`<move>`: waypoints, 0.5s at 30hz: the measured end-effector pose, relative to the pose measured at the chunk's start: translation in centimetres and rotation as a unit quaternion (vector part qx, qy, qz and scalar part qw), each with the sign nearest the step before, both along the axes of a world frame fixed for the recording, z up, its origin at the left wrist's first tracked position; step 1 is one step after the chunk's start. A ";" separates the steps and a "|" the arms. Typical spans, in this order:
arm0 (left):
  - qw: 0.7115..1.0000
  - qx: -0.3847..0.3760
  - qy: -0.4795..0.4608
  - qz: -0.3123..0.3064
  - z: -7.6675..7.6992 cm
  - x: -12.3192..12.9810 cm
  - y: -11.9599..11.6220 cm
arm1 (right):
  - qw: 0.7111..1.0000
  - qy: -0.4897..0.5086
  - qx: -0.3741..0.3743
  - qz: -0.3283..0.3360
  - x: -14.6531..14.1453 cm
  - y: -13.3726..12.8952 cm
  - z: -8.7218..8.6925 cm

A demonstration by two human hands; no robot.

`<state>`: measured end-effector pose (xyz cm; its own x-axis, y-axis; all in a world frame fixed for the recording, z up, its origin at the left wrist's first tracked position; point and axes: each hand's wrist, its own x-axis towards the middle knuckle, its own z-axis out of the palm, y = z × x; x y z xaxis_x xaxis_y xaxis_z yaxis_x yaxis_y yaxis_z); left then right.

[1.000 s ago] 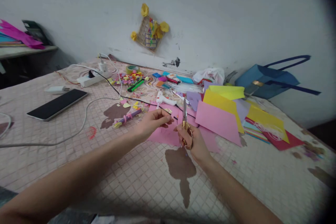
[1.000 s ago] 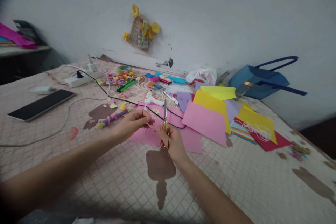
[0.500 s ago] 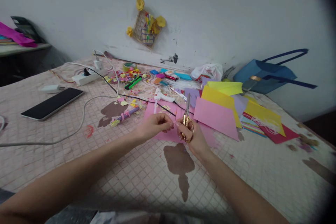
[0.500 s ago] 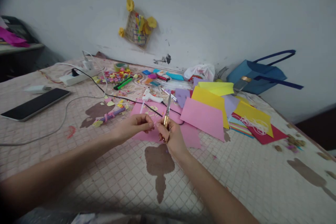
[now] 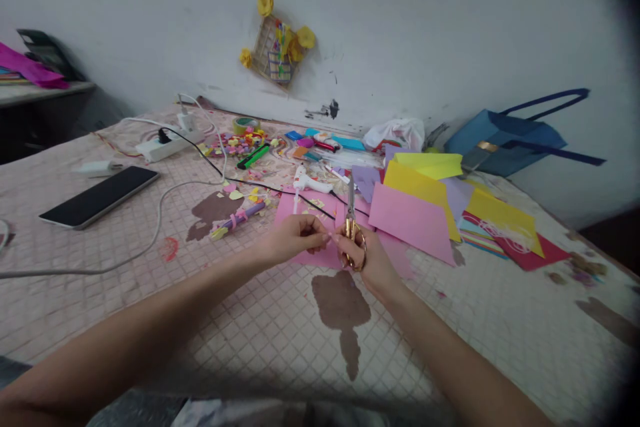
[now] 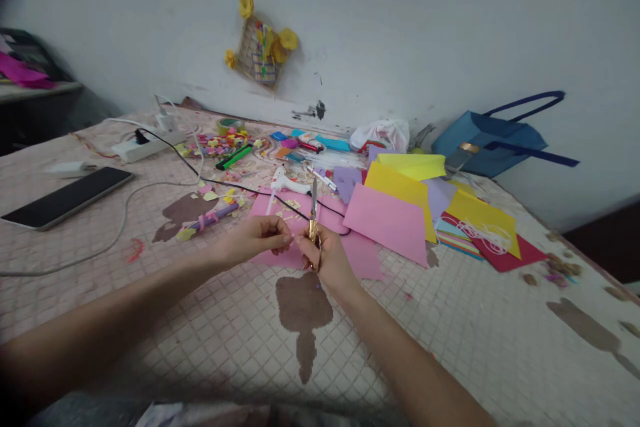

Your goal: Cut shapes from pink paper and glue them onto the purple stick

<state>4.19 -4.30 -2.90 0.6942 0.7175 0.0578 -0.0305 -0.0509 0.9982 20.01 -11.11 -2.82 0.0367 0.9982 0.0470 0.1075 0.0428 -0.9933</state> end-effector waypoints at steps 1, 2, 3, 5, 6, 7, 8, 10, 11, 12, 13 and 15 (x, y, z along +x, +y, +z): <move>1.000 0.009 -0.003 -0.002 0.0 0.0 0.0 | 1.000 0.011 -0.006 -0.004 -0.1 0.0 0.0; 1.000 0.022 -0.006 -0.001 0.1 0.0 0.0 | 0.999 0.027 -0.015 -0.008 -0.1 0.1 0.0; 0.999 0.042 -0.009 0.002 0.2 0.0 0.0 | 0.999 0.047 -0.026 -0.013 -0.1 0.2 0.0; 0.995 0.099 -0.019 0.017 0.5 -0.1 0.0 | 0.994 0.091 -0.052 -0.007 -0.1 0.3 0.0; 0.990 0.134 -0.025 0.025 0.7 -0.2 0.0 | 0.991 0.115 -0.071 0.010 0.0 0.4 0.0; 0.985 0.169 -0.029 0.031 0.9 -0.3 0.0 | 0.985 0.138 -0.098 0.037 0.0 0.4 0.1; 0.978 0.204 -0.031 0.035 1.1 -0.4 -0.1 | 0.976 0.162 -0.128 0.071 0.1 0.5 0.2; 0.965 0.258 -0.027 0.034 1.5 -0.6 -0.2 | 0.952 0.208 -0.182 0.130 0.2 0.5 0.5; 0.960 0.276 -0.024 0.031 1.7 -0.7 -0.3 | 0.943 0.228 -0.195 0.147 0.2 0.4 0.6; 0.957 0.287 -0.024 0.028 1.8 -0.7 -0.3 | 0.937 0.246 -0.195 0.155 0.2 0.4 0.7; 0.956 0.291 -0.026 0.025 1.9 -0.8 -0.4 | 0.934 0.262 -0.186 0.157 0.2 0.3 0.8; 0.956 0.289 -0.033 0.020 2.0 -0.8 -0.5 | 0.933 0.279 -0.164 0.159 0.1 0.2 0.9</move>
<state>3.40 -4.82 -0.87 0.6484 0.5777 0.4958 -0.0793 -0.5965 0.7987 20.14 -10.90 -1.93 -0.3357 0.9201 -0.2016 -0.3956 -0.3320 -0.8563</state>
